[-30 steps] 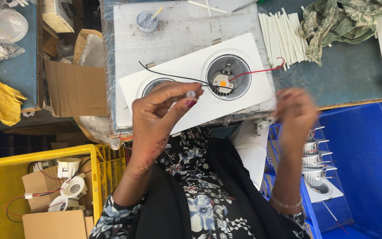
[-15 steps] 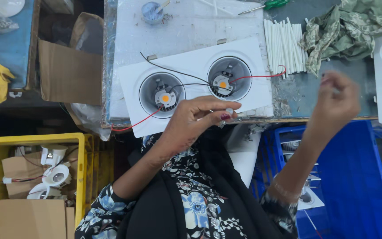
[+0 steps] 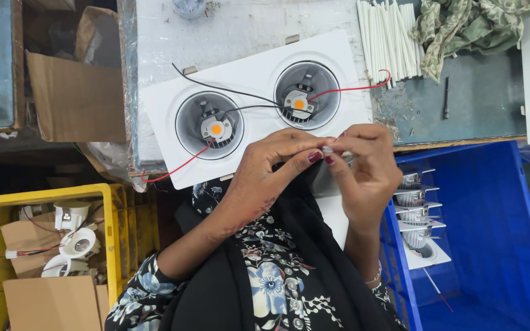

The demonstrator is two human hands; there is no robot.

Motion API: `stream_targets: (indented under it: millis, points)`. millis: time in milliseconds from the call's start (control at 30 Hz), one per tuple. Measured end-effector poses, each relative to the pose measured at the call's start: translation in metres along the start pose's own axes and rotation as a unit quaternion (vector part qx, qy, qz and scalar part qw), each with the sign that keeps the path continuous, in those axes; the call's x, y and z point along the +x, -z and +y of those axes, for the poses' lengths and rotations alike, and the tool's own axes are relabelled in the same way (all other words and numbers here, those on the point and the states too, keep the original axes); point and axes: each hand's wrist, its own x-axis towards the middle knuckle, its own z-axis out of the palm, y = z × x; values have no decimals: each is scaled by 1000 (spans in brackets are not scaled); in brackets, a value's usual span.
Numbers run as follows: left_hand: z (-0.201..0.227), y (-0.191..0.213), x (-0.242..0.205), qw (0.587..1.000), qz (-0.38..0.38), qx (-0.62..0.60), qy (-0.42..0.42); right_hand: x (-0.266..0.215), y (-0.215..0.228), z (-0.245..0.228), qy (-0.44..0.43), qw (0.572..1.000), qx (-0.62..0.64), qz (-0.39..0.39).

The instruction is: The person assembles a dual recessed light fixture by inserting LED modules into the housing, connecting red and black wires, and securing components with a green power drill. The person also uses a white plastic tube to route wires through the fixture.

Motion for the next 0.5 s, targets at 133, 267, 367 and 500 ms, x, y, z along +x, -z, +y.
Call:
stream_targets:
  millis: [133,267,367,500]
  points:
    - [-6,-2,1,994,20,-96,54,-3,4,6,-85,991,107,-1]
    - [-11,-1,0,992,21,-93,76,-6,3,2,-99,990,101,-7]
    - [-14,0,1,989,12,-114,89,-6,3,-2,-87,994,60,-10]
    - [-15,3,3,986,-7,-135,94,-5,4,-7,-38,999,10,-26]
